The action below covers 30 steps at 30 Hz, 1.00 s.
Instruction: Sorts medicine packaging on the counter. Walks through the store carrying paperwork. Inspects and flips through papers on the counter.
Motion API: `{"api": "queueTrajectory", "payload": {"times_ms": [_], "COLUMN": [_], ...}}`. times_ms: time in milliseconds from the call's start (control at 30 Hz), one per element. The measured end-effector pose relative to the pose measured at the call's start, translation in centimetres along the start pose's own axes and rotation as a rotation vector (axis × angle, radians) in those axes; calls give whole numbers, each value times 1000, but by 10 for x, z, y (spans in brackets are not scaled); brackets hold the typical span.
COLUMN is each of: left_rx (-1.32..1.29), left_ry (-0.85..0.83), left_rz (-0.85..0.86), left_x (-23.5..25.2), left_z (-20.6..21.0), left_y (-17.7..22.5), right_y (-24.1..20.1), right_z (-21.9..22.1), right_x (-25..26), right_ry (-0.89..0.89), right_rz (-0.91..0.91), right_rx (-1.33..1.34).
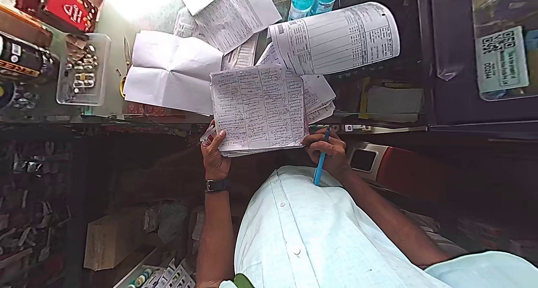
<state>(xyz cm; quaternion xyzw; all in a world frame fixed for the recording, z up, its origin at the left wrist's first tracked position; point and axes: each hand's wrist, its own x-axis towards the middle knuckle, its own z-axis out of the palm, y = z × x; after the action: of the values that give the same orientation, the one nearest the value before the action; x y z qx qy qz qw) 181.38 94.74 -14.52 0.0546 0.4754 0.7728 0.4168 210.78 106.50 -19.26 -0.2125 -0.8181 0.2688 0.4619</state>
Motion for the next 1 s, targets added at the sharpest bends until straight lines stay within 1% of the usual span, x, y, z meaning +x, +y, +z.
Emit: {"api": "queueTrajectory", "payload": {"times_ms": [100,233,300,500,833,1000], "left_rx": [7,-44,-65,-87,-65,-52], "left_ry": [-2,-20,-33,-53,-39,-51], "left_rz": [-15,-55,-59,-50,-28,4], "left_x": [0,2,3,2,-1,5], "left_z": [-1,-3,-4,-4,-4,2], "left_y": [1,0,0,-1,0,7], "right_y": [-1,0,0,2,2,1], "right_z": [1,1,0,1,1,-4], "right_x": [0,-3,-4,-5,-7,4], "right_ry": [0,-15,-15,-9,-13,-29], "right_rz": [2,58,56,52,43,22], "right_rx": [-10,15,14,13,22,57]}}
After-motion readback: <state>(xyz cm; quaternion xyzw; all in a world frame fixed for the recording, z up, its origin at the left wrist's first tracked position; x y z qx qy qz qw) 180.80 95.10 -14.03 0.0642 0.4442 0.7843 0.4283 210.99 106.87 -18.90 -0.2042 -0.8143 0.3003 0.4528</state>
